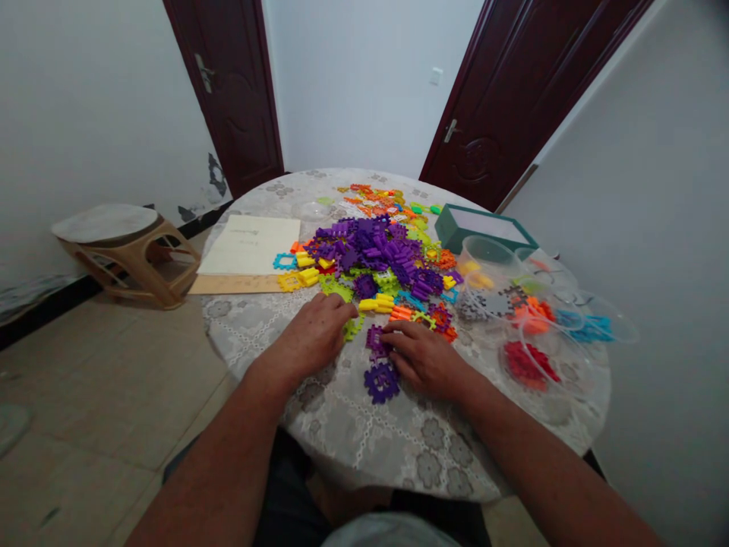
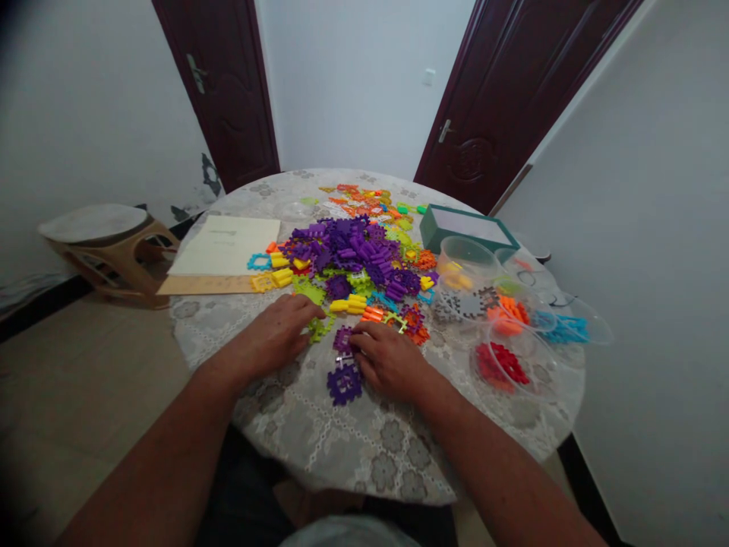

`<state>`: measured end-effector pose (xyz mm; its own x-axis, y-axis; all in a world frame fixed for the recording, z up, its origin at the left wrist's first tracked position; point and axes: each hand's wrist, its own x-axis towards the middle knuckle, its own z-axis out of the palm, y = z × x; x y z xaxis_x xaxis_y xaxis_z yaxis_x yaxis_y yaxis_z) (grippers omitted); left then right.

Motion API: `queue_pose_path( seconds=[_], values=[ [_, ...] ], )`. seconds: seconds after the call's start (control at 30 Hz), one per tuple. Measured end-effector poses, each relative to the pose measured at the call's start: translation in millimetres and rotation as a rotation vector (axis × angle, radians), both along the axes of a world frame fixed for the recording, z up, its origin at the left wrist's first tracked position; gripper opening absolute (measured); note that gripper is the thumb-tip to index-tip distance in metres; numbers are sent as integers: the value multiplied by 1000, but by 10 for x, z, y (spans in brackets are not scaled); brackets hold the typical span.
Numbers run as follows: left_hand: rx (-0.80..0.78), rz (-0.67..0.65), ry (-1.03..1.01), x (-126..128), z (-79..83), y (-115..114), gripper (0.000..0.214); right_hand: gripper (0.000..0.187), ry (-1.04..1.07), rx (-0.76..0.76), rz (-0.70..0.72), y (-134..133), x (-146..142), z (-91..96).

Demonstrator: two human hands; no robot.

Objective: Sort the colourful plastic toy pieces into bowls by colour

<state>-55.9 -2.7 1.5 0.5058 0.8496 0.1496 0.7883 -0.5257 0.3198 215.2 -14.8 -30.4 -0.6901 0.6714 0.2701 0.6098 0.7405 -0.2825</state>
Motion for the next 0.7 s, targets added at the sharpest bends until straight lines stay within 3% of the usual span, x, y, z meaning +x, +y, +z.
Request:
queue_pose_path(
  seconds=[0.17, 0.27, 0.4, 0.53, 0.7],
  values=[
    [51, -32, -53, 86, 78, -105, 30, 23, 40, -7, -65, 54, 45, -32],
    [-40, -107, -85, 157, 122, -204, 29, 21, 105, 13, -85, 100, 75, -63],
    [-171, -199, -28, 315, 79, -331, 45, 21, 211, 53, -220, 161, 129, -78],
    [-166, -167, 38, 476, -24, -374, 53, 25, 264, -8, -377, 186, 202, -31],
    [-238, -121, 62, 545, -27, -335, 47, 28, 280, -77, -399, 194, 246, 19]
  ],
)
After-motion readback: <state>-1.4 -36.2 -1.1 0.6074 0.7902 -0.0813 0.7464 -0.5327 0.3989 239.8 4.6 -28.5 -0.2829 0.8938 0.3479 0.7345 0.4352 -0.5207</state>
